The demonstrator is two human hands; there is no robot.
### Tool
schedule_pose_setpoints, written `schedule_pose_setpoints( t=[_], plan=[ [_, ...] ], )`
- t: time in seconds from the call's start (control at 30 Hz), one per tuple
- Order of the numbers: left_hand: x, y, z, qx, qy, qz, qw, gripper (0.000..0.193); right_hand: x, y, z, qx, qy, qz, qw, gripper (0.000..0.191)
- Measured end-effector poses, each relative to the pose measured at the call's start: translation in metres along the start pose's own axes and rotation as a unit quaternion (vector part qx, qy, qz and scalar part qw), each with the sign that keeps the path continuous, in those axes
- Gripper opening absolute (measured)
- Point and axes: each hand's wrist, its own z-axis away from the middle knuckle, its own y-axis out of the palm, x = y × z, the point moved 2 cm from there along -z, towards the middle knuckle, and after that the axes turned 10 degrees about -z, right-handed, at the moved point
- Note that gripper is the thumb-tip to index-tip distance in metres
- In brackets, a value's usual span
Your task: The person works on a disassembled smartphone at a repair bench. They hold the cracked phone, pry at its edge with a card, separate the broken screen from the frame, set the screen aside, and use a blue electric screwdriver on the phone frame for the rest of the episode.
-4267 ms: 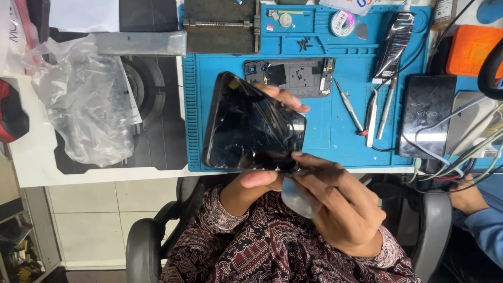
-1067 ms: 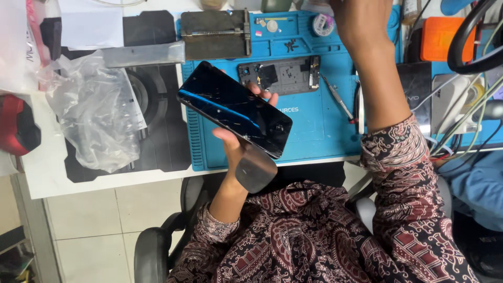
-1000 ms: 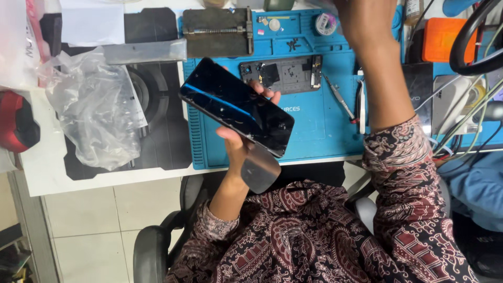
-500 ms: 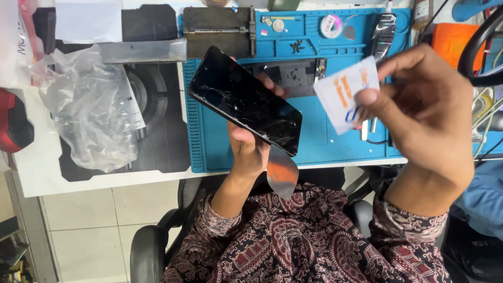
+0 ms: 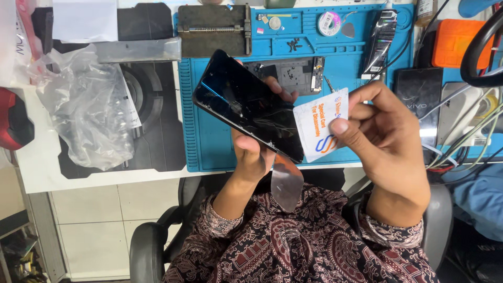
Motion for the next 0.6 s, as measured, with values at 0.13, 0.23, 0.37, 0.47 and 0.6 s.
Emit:
schedule_pose_setpoints(
  t=[0.13, 0.23, 0.37, 0.47, 0.6],
  plan=[
    [0.018, 0.007, 0.0, 0.005, 0.0, -0.012, 1.0, 0.119, -0.008, -0.018, 0.003, -0.002, 0.015, -0.01, 1.0, 0.022],
    [0.025, 0.011, -0.003, 0.015, 0.001, -0.018, 1.0, 0.12, -0.011, -0.026, 0.003, -0.018, 0.041, 0.007, 0.999, 0.021],
    [0.026, 0.017, -0.009, 0.019, -0.001, -0.023, 1.0, 0.121, -0.002, -0.025, 0.001, -0.031, 0.052, 0.029, 0.998, 0.022],
    [0.018, 0.02, -0.015, 0.014, 0.005, -0.04, 0.999, 0.122, 0.015, -0.012, -0.002, -0.045, 0.033, 0.032, 0.998, 0.029],
    [0.001, 0.018, -0.027, -0.011, 0.025, -0.041, 0.999, 0.125, 0.05, 0.018, 0.005, -0.065, -0.133, 0.296, 0.944, 0.028]
  ],
)
